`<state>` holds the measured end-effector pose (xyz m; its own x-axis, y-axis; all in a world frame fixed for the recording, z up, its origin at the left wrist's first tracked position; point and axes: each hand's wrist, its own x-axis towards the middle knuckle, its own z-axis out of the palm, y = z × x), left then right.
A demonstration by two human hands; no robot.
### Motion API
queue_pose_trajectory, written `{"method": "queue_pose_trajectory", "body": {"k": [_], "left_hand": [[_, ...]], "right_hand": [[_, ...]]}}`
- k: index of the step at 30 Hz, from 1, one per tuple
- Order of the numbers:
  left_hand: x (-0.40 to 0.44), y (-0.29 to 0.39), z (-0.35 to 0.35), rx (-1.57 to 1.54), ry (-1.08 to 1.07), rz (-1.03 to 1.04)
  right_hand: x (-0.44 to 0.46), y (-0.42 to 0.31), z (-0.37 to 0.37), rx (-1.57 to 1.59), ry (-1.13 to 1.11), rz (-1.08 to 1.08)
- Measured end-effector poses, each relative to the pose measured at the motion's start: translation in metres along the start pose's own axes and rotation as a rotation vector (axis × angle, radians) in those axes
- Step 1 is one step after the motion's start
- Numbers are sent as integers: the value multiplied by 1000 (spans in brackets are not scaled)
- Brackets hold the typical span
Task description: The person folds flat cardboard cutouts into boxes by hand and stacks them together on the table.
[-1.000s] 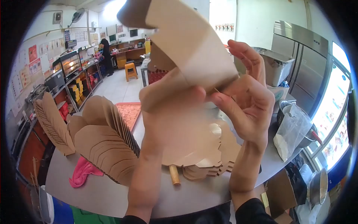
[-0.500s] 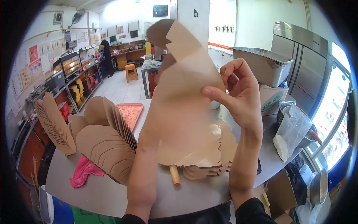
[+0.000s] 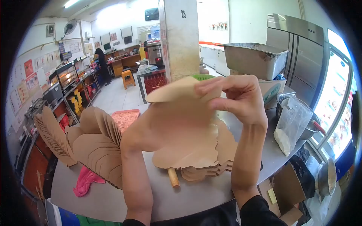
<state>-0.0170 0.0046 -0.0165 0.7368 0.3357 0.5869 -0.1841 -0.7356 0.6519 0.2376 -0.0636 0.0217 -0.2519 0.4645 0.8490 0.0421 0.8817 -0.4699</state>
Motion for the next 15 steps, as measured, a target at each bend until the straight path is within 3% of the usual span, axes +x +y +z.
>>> {"method": "queue_pose_trajectory", "body": {"k": [4,6,7,9,15], "left_hand": [[9,-2,-2,-335,78,87],[14,-1,12,-452,316,51],[17,4,15,-450,320,52],[19,11,17,-659,400,-91],[10,18,10,-737,276,-174]], "right_hand": [[5,-5,18,41,132,-51],[8,-5,27,-329,295,-134],[10,-6,27,-326,292,-136],[13,-11,28,-596,188,-435],[5,-16,21,-505,33,-446]]}}
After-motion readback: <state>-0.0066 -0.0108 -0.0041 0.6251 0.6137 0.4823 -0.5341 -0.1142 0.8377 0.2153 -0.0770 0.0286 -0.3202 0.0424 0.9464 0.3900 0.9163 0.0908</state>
